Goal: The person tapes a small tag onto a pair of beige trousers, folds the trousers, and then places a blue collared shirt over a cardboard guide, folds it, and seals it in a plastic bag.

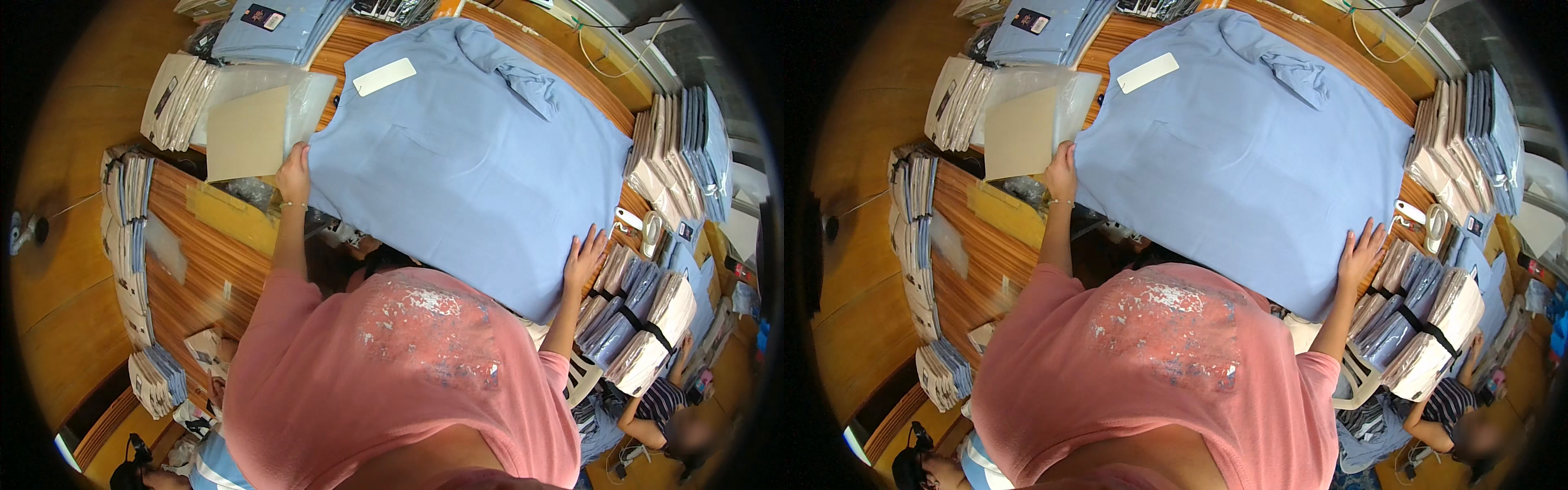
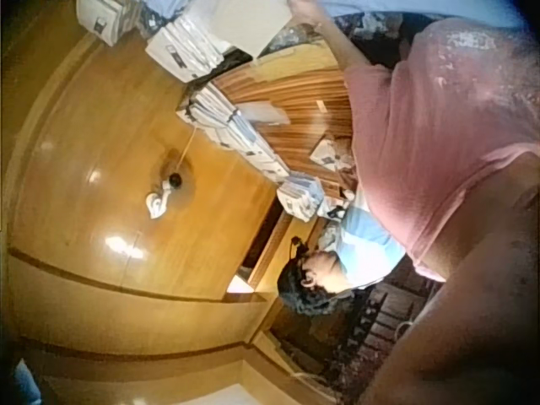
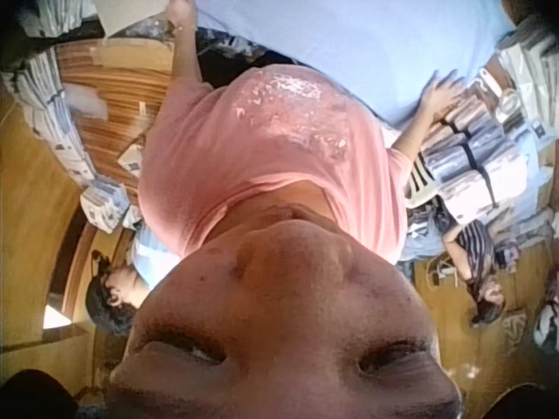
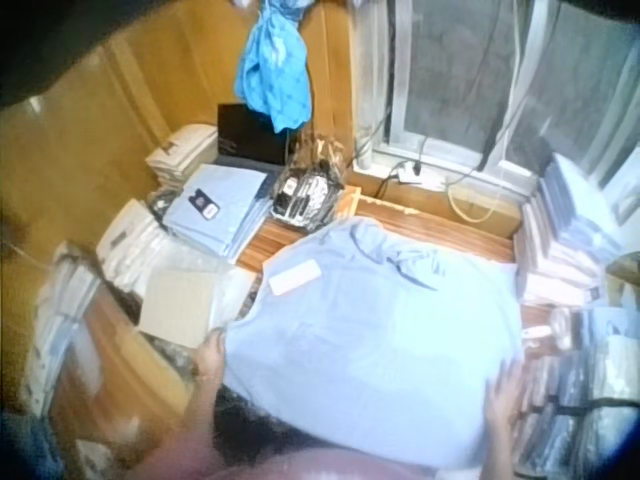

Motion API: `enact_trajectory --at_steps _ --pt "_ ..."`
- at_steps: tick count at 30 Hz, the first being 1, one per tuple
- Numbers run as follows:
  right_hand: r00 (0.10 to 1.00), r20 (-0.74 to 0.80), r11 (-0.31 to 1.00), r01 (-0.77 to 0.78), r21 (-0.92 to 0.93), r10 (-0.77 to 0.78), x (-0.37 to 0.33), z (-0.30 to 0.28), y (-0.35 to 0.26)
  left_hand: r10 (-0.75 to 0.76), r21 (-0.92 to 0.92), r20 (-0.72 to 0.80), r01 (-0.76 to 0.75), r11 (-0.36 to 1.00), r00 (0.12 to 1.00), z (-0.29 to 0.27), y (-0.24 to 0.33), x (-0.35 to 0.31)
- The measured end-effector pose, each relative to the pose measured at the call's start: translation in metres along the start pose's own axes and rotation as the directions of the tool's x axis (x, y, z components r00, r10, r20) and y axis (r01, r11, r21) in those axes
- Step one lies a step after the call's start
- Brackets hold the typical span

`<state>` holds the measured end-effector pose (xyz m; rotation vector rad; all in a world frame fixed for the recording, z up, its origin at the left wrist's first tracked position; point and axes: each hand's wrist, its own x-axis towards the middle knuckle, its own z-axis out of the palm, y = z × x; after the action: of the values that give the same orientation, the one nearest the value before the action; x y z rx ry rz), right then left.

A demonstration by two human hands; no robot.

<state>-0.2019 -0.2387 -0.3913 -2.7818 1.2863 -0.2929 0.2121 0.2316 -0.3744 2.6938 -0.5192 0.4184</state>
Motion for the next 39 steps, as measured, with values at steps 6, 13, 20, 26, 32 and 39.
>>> enact_trajectory --at_steps 6,13,20,26,32,39 --pt "1.0 0.028 0.999 -0.005 0.034 0.004 0.0 -0.007 -0.001 0.034 -0.079 -0.096 -0.042 0.996 0.995 -0.006 0.033 0.005" --pt "0.987 -0.155 0.995 -0.018 0.095 0.032 -0.002 -0.021 -0.029 0.401 -0.021 -0.118 -0.406 0.914 0.909 0.043 0.121 0.096" --pt "0.985 -0.173 0.985 0.014 0.172 0.016 -0.015 -0.025 -0.025 0.331 -0.086 0.432 -0.327 0.941 0.839 0.067 0.099 0.155" --pt "0.973 -0.219 0.974 -0.019 0.225 0.069 -0.023 -0.033 -0.031 -0.158 -0.379 -0.365 0.009 0.925 0.918 0.028 0.02 0.134" --pt "0.955 -0.275 0.909 0.017 0.417 0.108 0.0 -0.055 -0.088 -0.15 0.179 0.005 0.147 0.973 0.989 -0.002 -0.059 0.03" --pt "0.901 0.129 0.488 0.101 0.867 -0.414 0.035 -0.09 -0.283 -0.189 0.137 -0.182 0.216 0.967 0.965 -0.104 -0.036 0.058"
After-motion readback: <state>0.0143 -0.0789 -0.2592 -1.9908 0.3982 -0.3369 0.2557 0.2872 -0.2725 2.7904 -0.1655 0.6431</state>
